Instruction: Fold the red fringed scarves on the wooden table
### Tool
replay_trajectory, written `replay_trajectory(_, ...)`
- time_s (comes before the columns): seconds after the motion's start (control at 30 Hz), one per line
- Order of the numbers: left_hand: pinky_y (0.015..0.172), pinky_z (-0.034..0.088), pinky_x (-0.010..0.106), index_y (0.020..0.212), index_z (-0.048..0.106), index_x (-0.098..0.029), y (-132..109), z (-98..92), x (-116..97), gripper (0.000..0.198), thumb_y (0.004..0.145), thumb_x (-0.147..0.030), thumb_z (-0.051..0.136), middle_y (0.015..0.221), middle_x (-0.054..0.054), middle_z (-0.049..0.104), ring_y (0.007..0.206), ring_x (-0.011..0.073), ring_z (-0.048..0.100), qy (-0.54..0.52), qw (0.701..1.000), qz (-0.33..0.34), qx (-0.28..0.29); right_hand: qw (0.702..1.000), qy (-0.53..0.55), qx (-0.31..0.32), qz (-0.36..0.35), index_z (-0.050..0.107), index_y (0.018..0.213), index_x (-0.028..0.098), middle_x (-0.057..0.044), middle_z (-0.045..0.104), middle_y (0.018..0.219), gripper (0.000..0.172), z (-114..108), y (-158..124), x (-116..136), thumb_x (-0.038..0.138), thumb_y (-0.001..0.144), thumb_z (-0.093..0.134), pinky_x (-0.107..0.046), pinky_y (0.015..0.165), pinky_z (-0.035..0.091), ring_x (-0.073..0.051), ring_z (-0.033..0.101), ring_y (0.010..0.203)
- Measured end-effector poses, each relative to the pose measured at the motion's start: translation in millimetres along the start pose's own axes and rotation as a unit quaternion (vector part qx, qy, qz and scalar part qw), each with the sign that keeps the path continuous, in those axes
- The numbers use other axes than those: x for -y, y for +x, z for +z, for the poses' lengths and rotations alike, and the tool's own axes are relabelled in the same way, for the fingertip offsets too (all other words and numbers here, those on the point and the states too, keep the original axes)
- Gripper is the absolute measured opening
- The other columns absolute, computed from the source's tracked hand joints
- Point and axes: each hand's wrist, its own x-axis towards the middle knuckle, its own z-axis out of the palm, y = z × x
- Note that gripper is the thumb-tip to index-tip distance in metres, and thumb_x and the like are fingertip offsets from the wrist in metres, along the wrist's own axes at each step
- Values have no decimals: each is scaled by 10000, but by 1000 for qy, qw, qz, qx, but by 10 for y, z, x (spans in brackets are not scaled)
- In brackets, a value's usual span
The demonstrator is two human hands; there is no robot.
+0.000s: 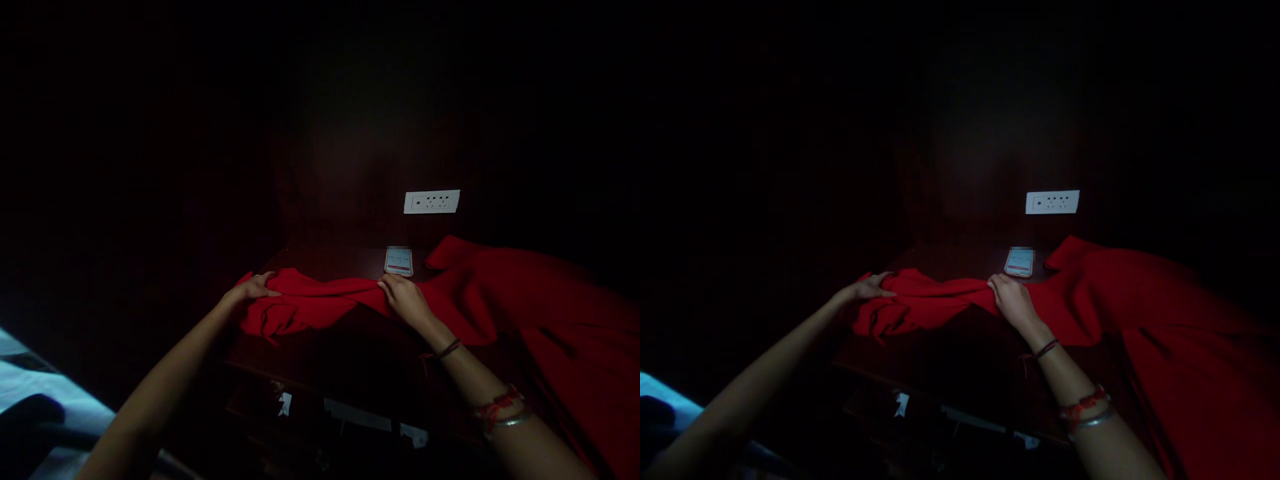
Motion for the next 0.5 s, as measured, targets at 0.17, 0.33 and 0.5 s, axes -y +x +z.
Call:
replay_trajectory(0.17,684,440,283,899,548,-140,81,-256,-217,340,609,-311,600,861,71,580,799,215,558,60,996,-62,-19,999,8,-43,-11,536,797,174,-50,587,803,215,8,-16,-15,247,841,338,-240,646,382,-156,538,717)
replay_trajectory(0.33,902,247,447,1136,322,-116,247,-786,-645,399,753,-183,409,1178,187,339,1126,298,288,163,928,-120,-313,986,55,-154,-31,539,830,158,-57,574,788,242,-56,-26,37,254,853,318,-233,682,395,-146,530,729)
replay_trajectory(0.5,826,353,371,1117,375,-137,185,-524,-710,377,751,-204,434,1168,144,394,1065,253,389,198,958,-139,-158,989,34,-110,-88,551,798,150,-55,565,735,266,-73,-31,32,266,854,318,-236,651,390,-145,521,692)
